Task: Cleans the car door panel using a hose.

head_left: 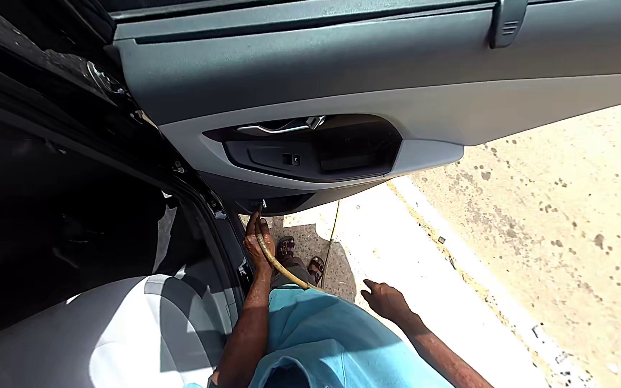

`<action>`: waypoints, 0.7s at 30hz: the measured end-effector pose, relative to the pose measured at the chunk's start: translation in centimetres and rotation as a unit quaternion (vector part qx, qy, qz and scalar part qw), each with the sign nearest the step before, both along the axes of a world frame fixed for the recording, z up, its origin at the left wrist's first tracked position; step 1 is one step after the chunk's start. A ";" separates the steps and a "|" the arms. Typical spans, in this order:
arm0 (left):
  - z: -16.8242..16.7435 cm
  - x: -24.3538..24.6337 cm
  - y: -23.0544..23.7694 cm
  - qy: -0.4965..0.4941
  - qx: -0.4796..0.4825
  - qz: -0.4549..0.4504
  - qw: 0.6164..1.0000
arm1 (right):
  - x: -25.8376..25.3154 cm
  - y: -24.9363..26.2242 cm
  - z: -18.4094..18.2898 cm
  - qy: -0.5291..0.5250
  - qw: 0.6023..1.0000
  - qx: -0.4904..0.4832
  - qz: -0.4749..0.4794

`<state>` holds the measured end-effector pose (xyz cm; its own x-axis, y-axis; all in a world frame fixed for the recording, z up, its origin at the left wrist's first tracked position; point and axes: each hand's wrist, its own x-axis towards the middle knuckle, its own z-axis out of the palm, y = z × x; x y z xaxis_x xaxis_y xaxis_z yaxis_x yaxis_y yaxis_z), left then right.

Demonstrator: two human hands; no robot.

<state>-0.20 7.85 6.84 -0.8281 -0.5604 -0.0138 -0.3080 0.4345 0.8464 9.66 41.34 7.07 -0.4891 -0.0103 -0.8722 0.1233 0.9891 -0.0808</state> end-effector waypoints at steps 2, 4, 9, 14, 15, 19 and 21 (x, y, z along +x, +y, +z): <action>-0.8 -0.1 -1.1 -0.005 0.019 0.004 1.000 | 3.0 2.7 -2.1 -0.026 0.998 0.018 -0.049; -1.8 -0.5 -2.3 0.010 0.029 -0.001 1.000 | 5.5 4.5 -3.2 -0.060 0.995 0.035 -0.077; -2.2 -2.4 -4.4 0.029 0.044 -0.025 0.998 | 7.0 4.5 -3.8 -0.070 0.991 0.037 -0.110; -2.8 -4.1 -6.2 -0.005 0.096 -0.011 0.995 | 2.7 -0.2 -3.7 -0.009 0.983 -0.026 -0.182; -3.4 -4.4 -6.6 0.001 0.110 -0.017 0.994 | 1.7 -1.3 -3.6 -0.003 0.981 -0.044 -0.190; -6.3 -5.5 -7.7 -0.020 0.145 -0.059 0.988 | -1.5 -5.1 -2.6 0.024 0.980 -0.091 -0.178; -8.3 -5.8 -7.9 -0.050 0.135 -0.072 0.987 | -2.0 -5.8 -2.2 0.035 0.981 -0.100 -0.165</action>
